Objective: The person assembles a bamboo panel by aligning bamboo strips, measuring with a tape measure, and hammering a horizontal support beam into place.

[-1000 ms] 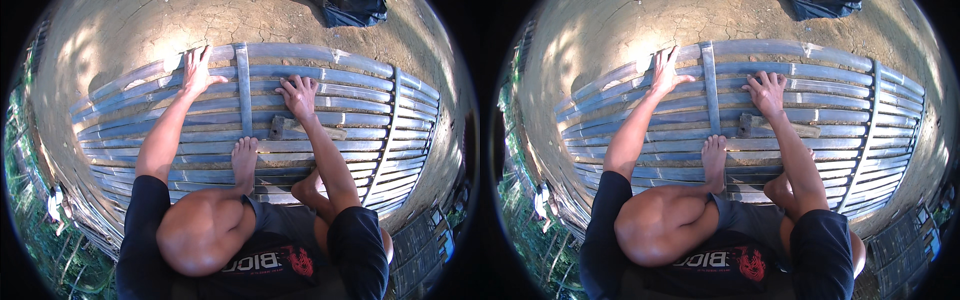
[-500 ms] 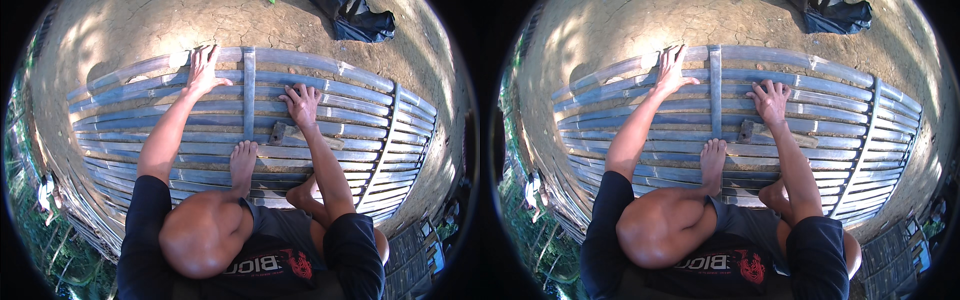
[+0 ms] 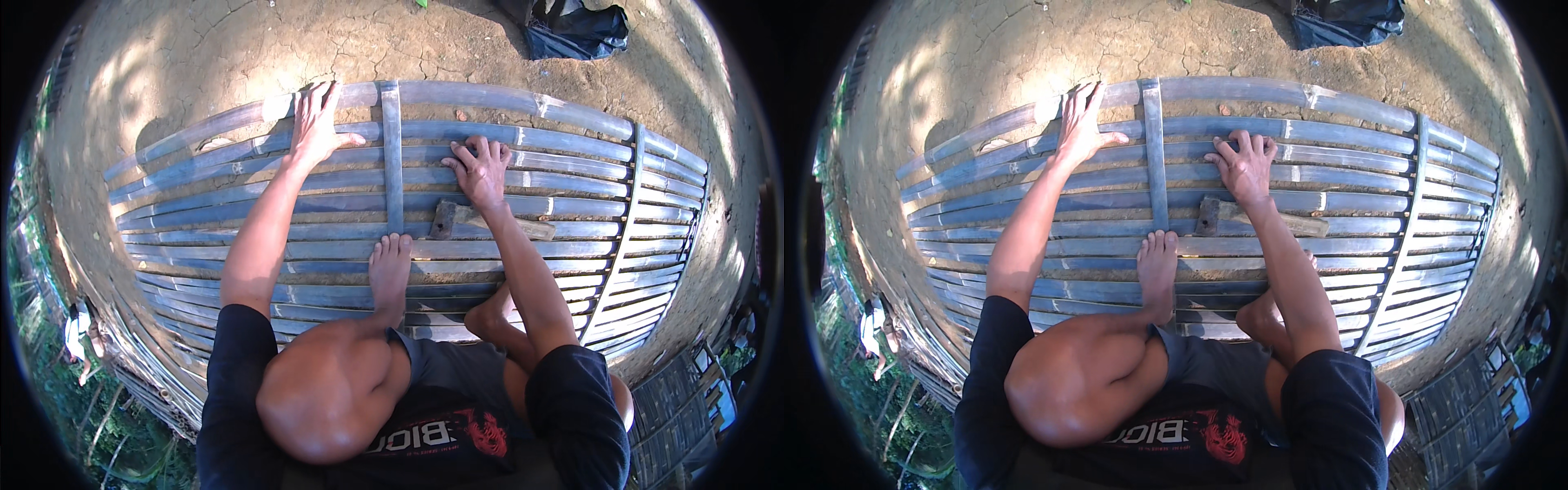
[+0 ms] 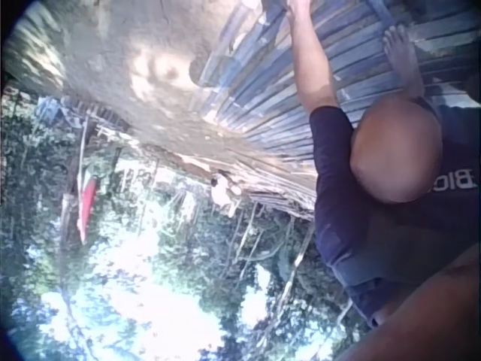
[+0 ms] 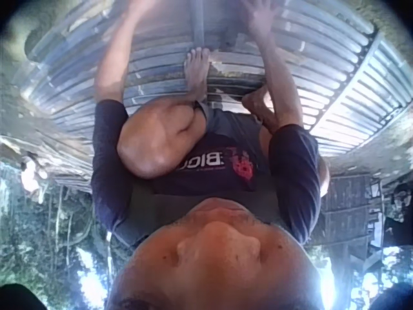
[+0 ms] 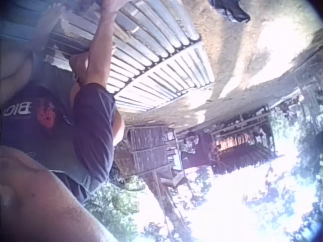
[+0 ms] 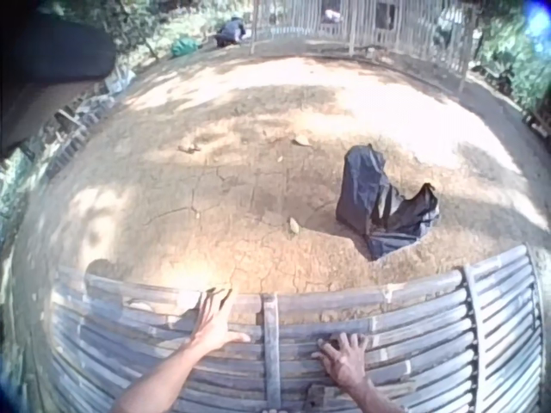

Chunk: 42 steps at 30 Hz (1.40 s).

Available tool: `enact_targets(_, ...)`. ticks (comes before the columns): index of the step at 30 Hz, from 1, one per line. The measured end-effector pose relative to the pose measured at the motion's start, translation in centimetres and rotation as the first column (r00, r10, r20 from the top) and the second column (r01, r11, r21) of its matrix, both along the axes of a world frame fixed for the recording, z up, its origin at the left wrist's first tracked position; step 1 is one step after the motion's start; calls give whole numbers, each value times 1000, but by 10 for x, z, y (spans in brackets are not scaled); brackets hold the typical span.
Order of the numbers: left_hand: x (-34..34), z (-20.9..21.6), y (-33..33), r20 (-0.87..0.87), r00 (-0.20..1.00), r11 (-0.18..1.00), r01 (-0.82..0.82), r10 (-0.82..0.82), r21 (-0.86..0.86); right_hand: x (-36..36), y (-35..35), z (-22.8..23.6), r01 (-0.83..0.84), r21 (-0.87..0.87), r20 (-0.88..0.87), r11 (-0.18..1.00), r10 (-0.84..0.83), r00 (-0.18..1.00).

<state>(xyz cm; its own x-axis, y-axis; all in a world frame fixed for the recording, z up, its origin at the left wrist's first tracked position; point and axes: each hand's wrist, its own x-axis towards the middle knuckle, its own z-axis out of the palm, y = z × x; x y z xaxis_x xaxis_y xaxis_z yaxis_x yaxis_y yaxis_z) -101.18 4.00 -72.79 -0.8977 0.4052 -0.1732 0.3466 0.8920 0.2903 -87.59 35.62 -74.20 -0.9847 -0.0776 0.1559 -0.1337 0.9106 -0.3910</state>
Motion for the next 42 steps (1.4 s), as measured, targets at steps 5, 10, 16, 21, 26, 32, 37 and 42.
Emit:
enact_targets(5,1,5,4,40,999,998,-35,37,-46,-3,6,12,-62,-64,52,996,65,996)
enact_targets(10,-4,-7,5,-64,997,999,-44,45,24,-41,5,19,-11,-170,43,985,19,999)
enact_targets(16,-5,-23,10,-243,966,988,-53,88,146,-112,-27,-4,-65,-90,-42,994,62,997)
enact_targets(21,-3,-19,16,-164,975,982,-125,148,145,-106,-31,-8,-36,-104,-9,994,36,999)
enact_targets(26,2,-23,13,-215,966,983,-110,141,149,-108,-30,-7,-46,-123,87,991,57,995)
enact_targets(32,3,-22,18,-214,963,973,-125,167,196,-108,-29,-4,-52,-97,44,994,56,997)
enact_targets(37,8,-22,17,-228,959,975,-125,166,183,-106,-31,-1,-48,-135,97,990,61,993)
enact_targets(42,9,-20,20,-232,959,976,-123,164,180,-108,-29,-3,-58,-114,35,992,62,997)
